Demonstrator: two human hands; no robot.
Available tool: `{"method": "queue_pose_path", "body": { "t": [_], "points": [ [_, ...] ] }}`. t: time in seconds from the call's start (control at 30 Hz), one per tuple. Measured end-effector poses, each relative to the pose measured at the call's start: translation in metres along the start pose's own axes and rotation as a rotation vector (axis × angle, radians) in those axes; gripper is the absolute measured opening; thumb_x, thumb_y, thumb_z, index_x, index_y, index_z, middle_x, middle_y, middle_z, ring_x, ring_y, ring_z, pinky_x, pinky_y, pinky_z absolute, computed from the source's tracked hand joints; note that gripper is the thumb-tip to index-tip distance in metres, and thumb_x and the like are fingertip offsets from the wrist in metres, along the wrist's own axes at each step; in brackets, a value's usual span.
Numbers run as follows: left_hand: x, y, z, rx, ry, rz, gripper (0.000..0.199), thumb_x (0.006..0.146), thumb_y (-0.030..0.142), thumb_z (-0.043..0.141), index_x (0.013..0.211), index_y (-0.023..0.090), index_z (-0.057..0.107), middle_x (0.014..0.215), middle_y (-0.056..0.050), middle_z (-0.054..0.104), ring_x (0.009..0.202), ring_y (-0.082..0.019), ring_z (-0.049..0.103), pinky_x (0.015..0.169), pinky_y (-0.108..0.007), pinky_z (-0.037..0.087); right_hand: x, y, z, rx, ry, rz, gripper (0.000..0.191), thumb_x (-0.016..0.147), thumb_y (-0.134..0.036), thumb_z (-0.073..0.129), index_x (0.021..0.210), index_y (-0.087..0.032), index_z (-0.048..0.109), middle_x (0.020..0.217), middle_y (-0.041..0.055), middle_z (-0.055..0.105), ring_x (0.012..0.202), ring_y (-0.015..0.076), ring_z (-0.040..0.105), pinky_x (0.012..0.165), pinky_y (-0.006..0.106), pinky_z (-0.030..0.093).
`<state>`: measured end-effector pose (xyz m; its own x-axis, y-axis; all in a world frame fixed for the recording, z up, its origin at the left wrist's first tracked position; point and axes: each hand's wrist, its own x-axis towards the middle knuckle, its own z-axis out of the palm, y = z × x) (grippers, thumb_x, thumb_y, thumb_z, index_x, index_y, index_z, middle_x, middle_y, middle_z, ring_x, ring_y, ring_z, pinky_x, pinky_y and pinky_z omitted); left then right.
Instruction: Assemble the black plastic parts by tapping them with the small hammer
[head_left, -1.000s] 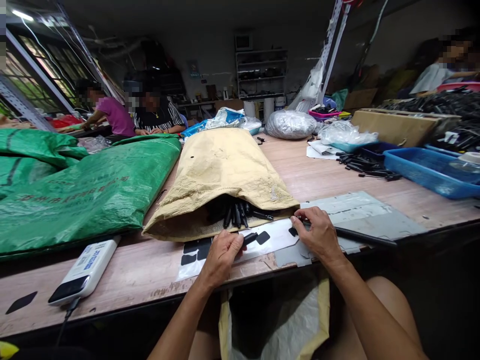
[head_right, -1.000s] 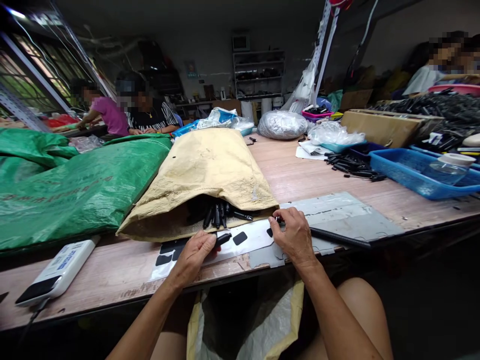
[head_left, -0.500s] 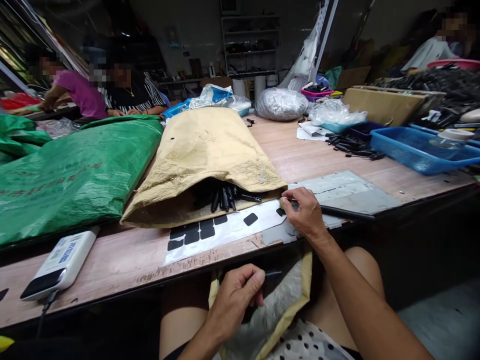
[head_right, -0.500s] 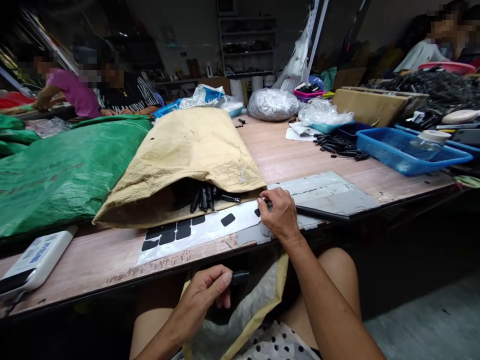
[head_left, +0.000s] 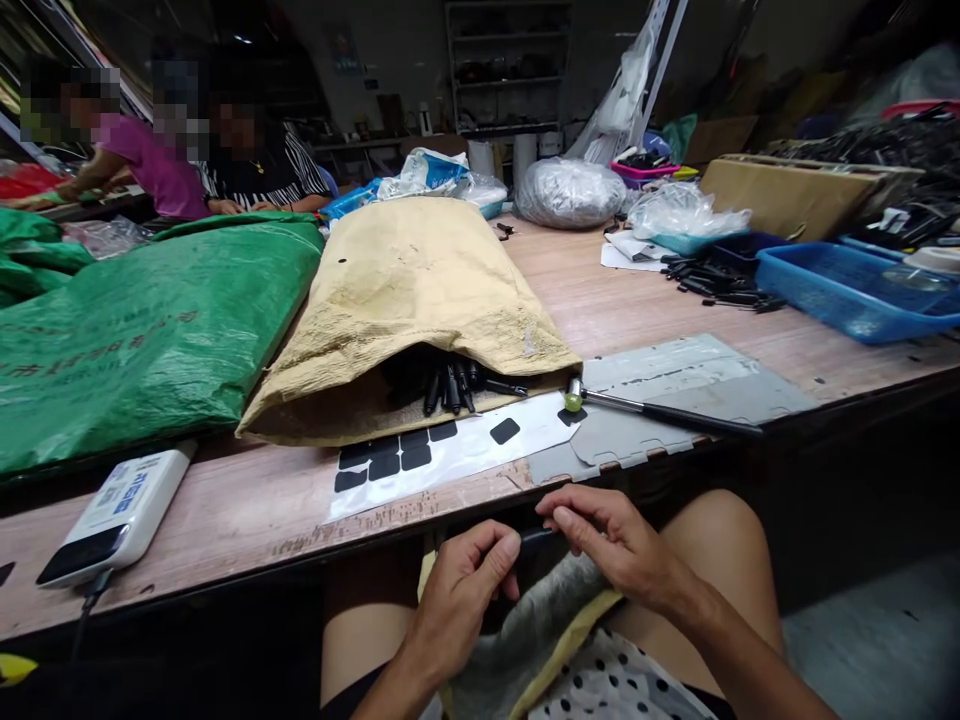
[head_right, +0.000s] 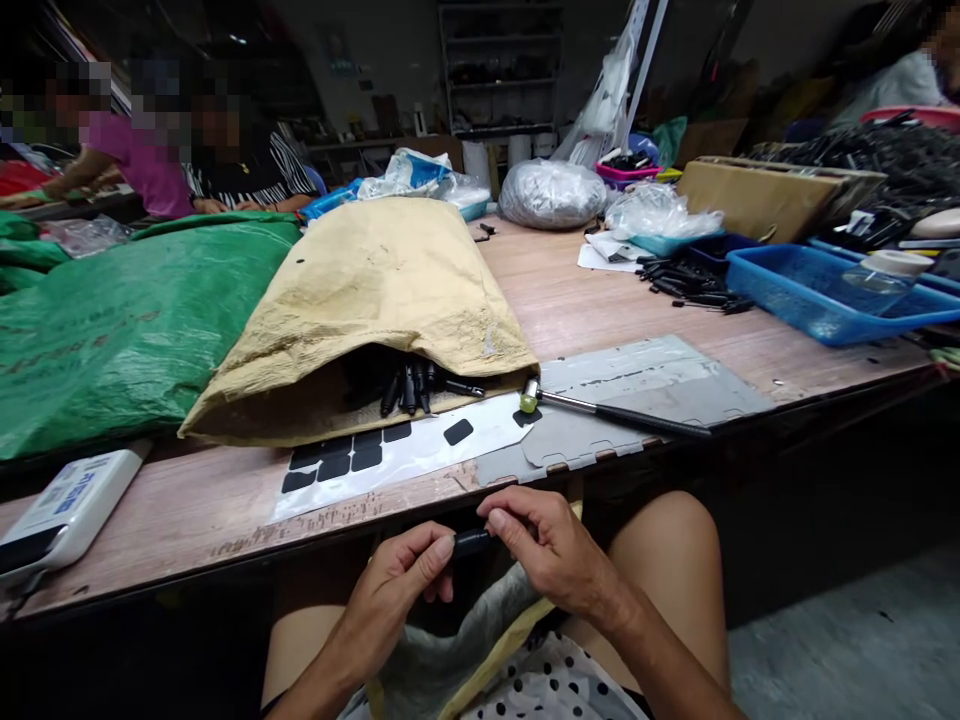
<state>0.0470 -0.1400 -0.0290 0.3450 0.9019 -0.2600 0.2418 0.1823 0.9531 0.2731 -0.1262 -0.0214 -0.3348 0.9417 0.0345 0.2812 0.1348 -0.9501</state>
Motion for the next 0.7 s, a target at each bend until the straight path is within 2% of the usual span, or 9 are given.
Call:
{"method": "queue_pose_path", "body": {
  "t": [0.1, 0.2, 0.3, 0.4, 0.5, 0.6, 0.7],
  "points": [
    [-0.001, 0.0, -0.001, 0.032, 0.012, 0.006, 0.045, 0.099, 0.058, 0.051, 0.085, 0.018, 0.067, 0.068, 0.0, 0.063, 0.066, -0.014, 0.051, 0.063, -0.026, 0.035, -0.002, 0.004, 0.007, 0.134, -0.066, 0.102, 0.033, 0.096, -0.043, 0.058, 0.116, -0.021, 0.072, 0.099, 0.0052, 0.073, 0.074, 0.0134, 0.064, 0.065, 0.025, 0.052],
    [-0.003, 0.001, -0.002, 0.046, 0.009, 0.008, 0.045, 0.099, 0.058, 0.051, 0.086, 0.018, 0.068, 0.068, 0.0, 0.062, 0.066, -0.014, 0.05, 0.062, -0.026, 0.034, 0.0, 0.002, 0.012, 0.158, -0.112, 0.073, 0.033, 0.089, -0.038, 0.067, 0.118, -0.022, 0.072, 0.106, 0.0061, 0.073, 0.089, 0.0175, 0.066, 0.075, 0.028, 0.054],
    [-0.005, 0.001, -0.003, 0.057, -0.002, 0.011, 0.045, 0.098, 0.058, 0.052, 0.084, 0.018, 0.067, 0.068, 0.001, 0.062, 0.066, -0.014, 0.05, 0.063, -0.026, 0.034, 0.002, -0.002, 0.015, 0.08, -0.103, 0.028, 0.027, 0.085, -0.031, 0.071, 0.11, -0.021, 0.074, 0.1, 0.0046, 0.074, 0.089, 0.0177, 0.066, 0.076, 0.028, 0.052],
    [-0.007, 0.002, -0.006, 0.085, -0.001, 0.014, 0.046, 0.098, 0.058, 0.052, 0.082, 0.018, 0.067, 0.067, 0.001, 0.062, 0.066, -0.014, 0.051, 0.064, -0.027, 0.035, 0.004, -0.004, 0.014, -0.093, -0.129, -0.082, 0.023, 0.088, -0.027, 0.069, 0.109, -0.021, 0.073, 0.096, 0.0031, 0.073, 0.088, 0.016, 0.065, 0.077, 0.027, 0.049],
    [-0.008, 0.003, -0.01, 0.123, -0.014, 0.012, 0.048, 0.098, 0.057, 0.051, 0.08, 0.017, 0.069, 0.066, 0.0, 0.063, 0.066, -0.014, 0.052, 0.064, -0.027, 0.035, 0.005, -0.005, 0.011, -0.284, -0.215, -0.224, 0.022, 0.094, -0.03, 0.063, 0.112, -0.02, 0.07, 0.095, 0.0034, 0.069, 0.085, 0.0149, 0.061, 0.076, 0.027, 0.046],
    [-0.009, 0.004, -0.014, 0.132, -0.042, 0.007, 0.047, 0.099, 0.055, 0.051, 0.083, 0.016, 0.072, 0.066, -0.001, 0.063, 0.065, -0.015, 0.053, 0.064, -0.027, 0.035, 0.007, -0.004, 0.01, -0.409, -0.279, -0.334, 0.022, 0.1, -0.036, 0.054, 0.099, -0.018, 0.066, 0.087, 0.0038, 0.063, 0.08, 0.0153, 0.056, 0.072, 0.029, 0.042],
    [-0.009, 0.005, -0.015, 0.119, -0.047, 0.016, 0.045, 0.099, 0.052, 0.051, 0.084, 0.016, 0.073, 0.065, -0.001, 0.063, 0.064, -0.014, 0.053, 0.064, -0.027, 0.035, 0.011, -0.002, 0.012, -0.459, -0.248, -0.436, 0.03, 0.104, -0.039, 0.045, 0.088, -0.018, 0.06, 0.08, 0.0036, 0.059, 0.077, 0.0158, 0.051, 0.07, 0.03, 0.038]
  ]
}}
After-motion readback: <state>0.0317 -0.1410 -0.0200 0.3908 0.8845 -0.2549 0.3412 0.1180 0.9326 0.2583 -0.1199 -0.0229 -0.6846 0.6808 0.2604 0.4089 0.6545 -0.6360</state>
